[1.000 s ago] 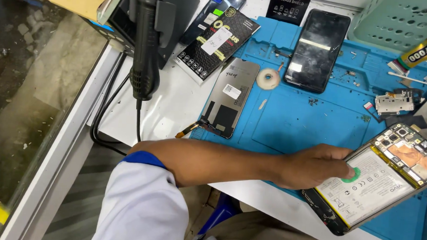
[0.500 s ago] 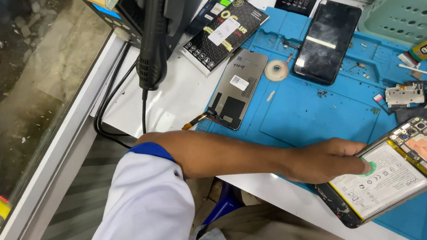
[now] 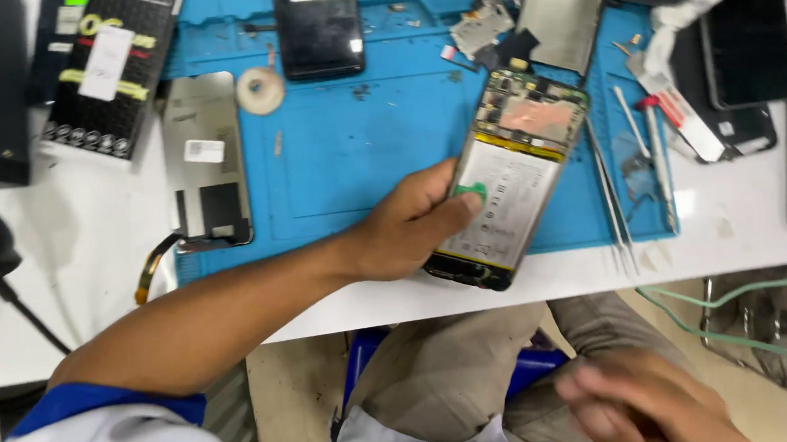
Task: Repairing a mobile phone by assembling the screen, battery, and internal frame
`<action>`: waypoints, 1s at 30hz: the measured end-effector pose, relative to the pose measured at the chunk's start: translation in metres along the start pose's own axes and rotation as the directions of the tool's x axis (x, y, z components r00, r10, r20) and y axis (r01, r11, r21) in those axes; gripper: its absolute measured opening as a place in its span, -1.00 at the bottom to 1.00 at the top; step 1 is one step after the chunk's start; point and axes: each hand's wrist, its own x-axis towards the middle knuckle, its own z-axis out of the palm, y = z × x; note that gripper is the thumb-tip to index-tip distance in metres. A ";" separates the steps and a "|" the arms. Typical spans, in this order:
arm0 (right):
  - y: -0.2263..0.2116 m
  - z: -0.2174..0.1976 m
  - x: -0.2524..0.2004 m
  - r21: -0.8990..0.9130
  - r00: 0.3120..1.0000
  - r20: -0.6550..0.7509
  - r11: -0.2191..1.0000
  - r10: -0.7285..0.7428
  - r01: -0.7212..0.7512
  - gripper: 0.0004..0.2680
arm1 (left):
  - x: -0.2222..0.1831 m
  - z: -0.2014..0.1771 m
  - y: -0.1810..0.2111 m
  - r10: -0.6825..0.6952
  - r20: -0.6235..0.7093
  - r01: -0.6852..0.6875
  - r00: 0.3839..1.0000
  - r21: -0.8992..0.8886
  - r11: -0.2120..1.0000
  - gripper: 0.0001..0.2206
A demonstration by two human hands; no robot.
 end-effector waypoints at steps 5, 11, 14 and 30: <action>-0.023 0.048 0.047 -0.103 0.772 0.149 0.767 -0.618 0.634 -0.86 | 0.000 0.005 0.007 0.023 -0.004 -0.023 1.000 0.142 0.990 -0.54; -0.039 0.069 0.082 -0.055 0.766 0.295 0.790 -0.571 0.610 -0.78 | -0.003 0.008 0.015 0.057 0.054 -0.058 0.997 0.010 0.998 -0.51; -0.048 0.070 0.086 -0.153 0.809 0.331 0.819 -0.486 0.554 -0.79 | -0.002 0.007 0.018 0.100 0.084 -0.110 0.991 0.125 0.986 -0.53; -0.089 0.069 0.091 -0.517 0.904 0.378 0.765 -0.200 0.385 -0.81 | -0.003 0.008 0.024 0.019 0.171 -0.048 0.985 0.169 0.984 -0.59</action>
